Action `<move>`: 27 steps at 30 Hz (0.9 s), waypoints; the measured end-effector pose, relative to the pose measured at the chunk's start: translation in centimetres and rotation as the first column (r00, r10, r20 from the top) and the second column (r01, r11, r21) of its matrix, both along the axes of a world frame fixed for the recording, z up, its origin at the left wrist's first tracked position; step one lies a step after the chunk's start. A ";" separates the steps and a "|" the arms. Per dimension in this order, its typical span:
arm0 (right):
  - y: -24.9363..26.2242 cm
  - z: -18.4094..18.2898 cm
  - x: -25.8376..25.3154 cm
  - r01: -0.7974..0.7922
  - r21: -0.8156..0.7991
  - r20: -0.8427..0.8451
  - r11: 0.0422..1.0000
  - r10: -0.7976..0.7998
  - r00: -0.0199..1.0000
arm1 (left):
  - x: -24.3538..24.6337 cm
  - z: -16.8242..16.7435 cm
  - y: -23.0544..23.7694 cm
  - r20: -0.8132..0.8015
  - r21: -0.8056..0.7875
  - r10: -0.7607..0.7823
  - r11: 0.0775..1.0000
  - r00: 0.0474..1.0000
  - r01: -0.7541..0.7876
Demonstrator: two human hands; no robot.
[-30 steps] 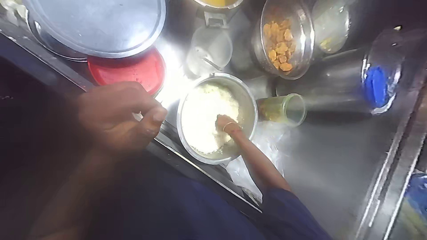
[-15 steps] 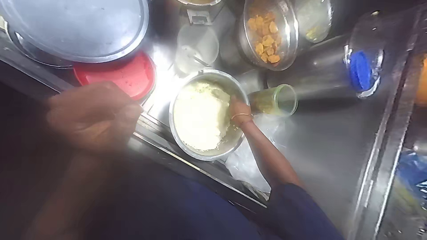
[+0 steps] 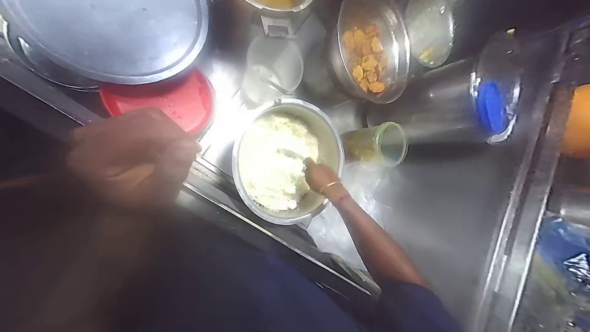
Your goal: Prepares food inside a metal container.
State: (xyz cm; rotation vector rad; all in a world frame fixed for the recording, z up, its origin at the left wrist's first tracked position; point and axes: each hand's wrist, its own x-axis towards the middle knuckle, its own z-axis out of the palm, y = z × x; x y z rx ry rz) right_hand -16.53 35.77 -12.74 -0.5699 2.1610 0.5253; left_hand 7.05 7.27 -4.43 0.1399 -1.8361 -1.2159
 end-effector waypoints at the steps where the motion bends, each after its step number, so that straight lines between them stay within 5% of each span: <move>1: 0.0 -0.2 -1.0 0.032 -0.058 -0.095 0.998 -0.037 0.995 | 0.1 -0.1 0.0 0.000 0.002 0.000 1.000 1.000 0.000; 4: 1.6 -3.6 -3.6 0.137 -0.109 -0.242 0.985 -0.160 0.957 | 0.2 -0.3 0.0 -0.009 0.014 0.002 1.000 1.000 -0.002; 7: 2.2 -6.0 -2.4 0.156 0.050 -0.055 0.987 -0.153 0.987 | 0.1 -0.2 -0.2 -0.059 0.040 -0.004 0.999 0.998 0.007; 10: 2.9 -6.5 2.1 -0.047 0.148 0.225 0.988 0.013 0.974 | 0.4 -0.4 -0.4 -0.085 0.078 -0.005 0.997 0.996 0.012; 14: 2.8 -3.4 3.4 -0.080 0.134 0.338 0.988 0.031 0.941 | 1.1 -1.3 -0.9 -0.034 0.152 0.003 0.988 0.999 0.002; 17: 1.6 0.1 1.3 -0.068 0.098 0.255 0.993 0.041 0.966 | 1.3 -1.2 -0.9 -0.003 0.139 0.014 0.990 1.000 -0.013; 20: 0.5 1.3 -1.2 0.000 -0.046 -0.006 0.999 0.000 1.000 | 1.5 -1.2 -0.8 -0.005 0.118 0.022 0.993 1.000 -0.021; 24: -0.8 -0.9 -4.7 0.040 -0.258 -0.290 0.965 -0.117 0.950 | 1.6 -1.6 -1.5 -0.080 0.157 -0.024 0.987 0.997 0.036; 27: 0.3 -3.5 -5.2 0.122 -0.198 -0.292 0.973 -0.178 0.940 | 1.8 -2.0 -1.6 -0.096 0.171 -0.040 0.984 0.995 0.056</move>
